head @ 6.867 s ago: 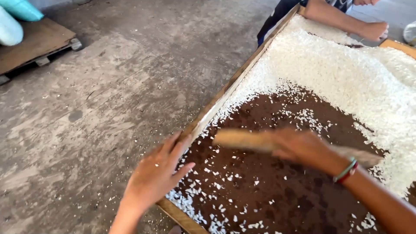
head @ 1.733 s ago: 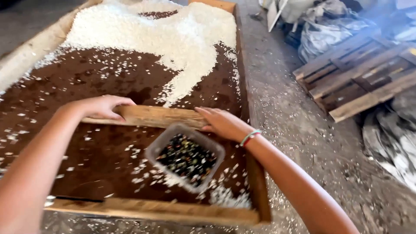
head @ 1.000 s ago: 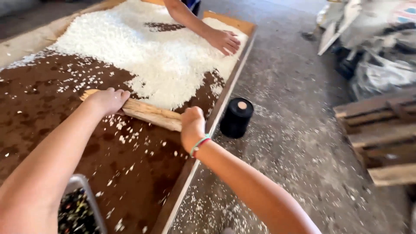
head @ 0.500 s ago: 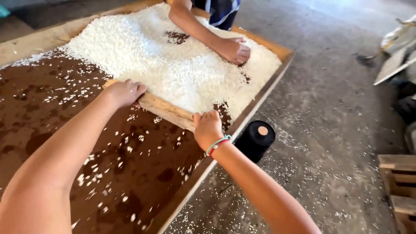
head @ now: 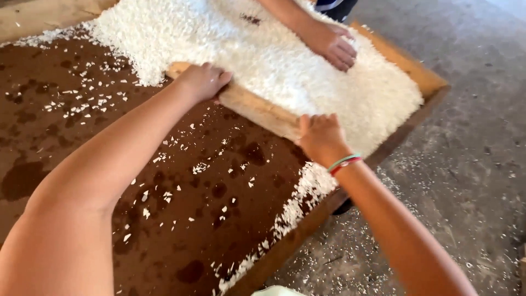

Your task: The person spreads white rice on a large wooden tray using a wooden roller and by hand. They repeatedly roll the roller across the tray to flatten and distribute the rice, and occasionally use their hands to adjust the rice. Another person assists by holding a red bag and adding rice to the tray.

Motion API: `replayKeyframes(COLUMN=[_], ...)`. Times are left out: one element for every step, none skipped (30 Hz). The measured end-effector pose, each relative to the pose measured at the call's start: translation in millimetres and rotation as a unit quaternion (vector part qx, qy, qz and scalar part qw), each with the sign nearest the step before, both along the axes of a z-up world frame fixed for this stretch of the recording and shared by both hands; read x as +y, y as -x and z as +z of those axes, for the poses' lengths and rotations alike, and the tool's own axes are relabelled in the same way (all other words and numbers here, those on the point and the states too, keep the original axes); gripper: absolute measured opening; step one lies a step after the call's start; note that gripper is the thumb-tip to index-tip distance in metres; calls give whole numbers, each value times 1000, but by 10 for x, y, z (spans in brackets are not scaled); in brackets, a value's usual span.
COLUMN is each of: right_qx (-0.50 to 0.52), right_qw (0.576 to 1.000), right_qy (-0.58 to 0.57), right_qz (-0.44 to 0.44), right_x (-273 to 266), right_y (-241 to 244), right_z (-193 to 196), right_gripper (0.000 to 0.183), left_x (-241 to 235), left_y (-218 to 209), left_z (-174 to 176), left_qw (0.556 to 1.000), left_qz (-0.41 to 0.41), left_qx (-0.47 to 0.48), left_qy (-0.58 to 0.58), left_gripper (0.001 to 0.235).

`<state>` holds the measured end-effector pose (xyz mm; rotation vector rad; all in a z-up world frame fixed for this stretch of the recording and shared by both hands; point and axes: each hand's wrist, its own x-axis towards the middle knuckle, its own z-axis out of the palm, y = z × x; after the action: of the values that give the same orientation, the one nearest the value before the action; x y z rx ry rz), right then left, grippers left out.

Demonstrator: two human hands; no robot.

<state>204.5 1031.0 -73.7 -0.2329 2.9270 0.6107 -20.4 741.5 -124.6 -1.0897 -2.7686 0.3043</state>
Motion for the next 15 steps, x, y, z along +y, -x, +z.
replayKeyframes(right_qx=[-12, -19, -40, -61, -69, -79, -89, -90, -87, -85, -86, -110, -134, -136, -136], right_qw=[1000, 1000, 999, 997, 996, 995, 994, 994, 994, 994, 995, 990, 983, 983, 984], right_qy=[20, 21, 29, 35, 35, 38, 41, 39, 43, 46, 42, 64, 84, 81, 76], right_qz=[-9, -8, -23, -40, -39, -46, -52, -50, -47, -42, -38, -65, -92, -87, -81], right_x=[90, 100, 110, 133, 168, 204, 238, 324, 408, 493, 473, 455, 441, 485, 533], right_y=[61, 97, 134, 160, 180, 219, 254, 326, 395, 469, 500, 516, 531, 581, 626], right_z=[11, 111, 211, 316, 332, 373, 420, 368, 321, 277, 377, 460, 541, 535, 533], right_gripper=[46, 46, 43, 41, 41, 41, 40, 40, 46, 52, 52, 50, 48, 48, 55], left_x=[95, 178, 263, 365, 402, 437, 468, 513, 556, 595, 630, 671, 715, 752, 794], left_y=[-50, -124, -194, -266, -179, -80, 12, 47, 78, 104, 147, 180, 210, 265, 313], left_z=[77, 292, 508, 722, 659, 621, 589, 584, 584, 578, 593, 587, 579, 548, 521], left_qw=[1000, 1000, 996, 985, 985, 984, 983, 983, 981, 979, 980, 982, 984, 984, 983], left_qz=[17, 19, 17, 14, 14, 4, -6, -3, 6, 16, 20, 20, 20, 24, 32], left_qx=[-11, -18, -39, -61, -70, -41, -12, -13, -16, -20, -22, -31, -41, -44, -39], left_qy=[-16, -14, 73, 159, 160, 173, 185, 184, 193, 201, 198, 186, 175, 173, 178], left_gripper=[35, 35, 31, 49, 49, 46, 45, 45, 45, 46, 46, 45, 44, 44, 48])
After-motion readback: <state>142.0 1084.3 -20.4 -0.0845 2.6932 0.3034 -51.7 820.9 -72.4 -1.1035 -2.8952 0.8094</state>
